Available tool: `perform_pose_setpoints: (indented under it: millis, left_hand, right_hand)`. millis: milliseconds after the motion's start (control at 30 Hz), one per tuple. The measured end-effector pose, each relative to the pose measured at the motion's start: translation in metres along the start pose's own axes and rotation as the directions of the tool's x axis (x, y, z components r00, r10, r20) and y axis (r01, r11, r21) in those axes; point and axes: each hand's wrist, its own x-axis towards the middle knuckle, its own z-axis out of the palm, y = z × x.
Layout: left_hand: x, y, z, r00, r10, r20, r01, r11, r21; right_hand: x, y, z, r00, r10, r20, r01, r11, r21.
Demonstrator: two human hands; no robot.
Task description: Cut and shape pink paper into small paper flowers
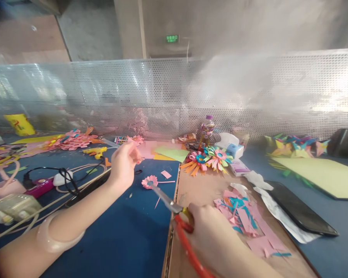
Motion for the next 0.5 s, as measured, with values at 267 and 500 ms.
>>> perform_pose_setpoints:
  millis: [267,500]
  left_hand:
    - [0.025,-0.004,-0.016,0.999,0.039,0.014,-0.041,0.983,0.178]
    - [0.015,-0.010,-0.013,0.989,-0.012,0.147,-0.025,0.970,0.244]
  right_hand:
    - [-0.006,-0.061,-0.001,0.979,-0.127,0.160,0.149,0.980,-0.133]
    - [0.017,-0.065,-0.001,0.929,-0.290,0.230,0.308,0.950,-0.045]
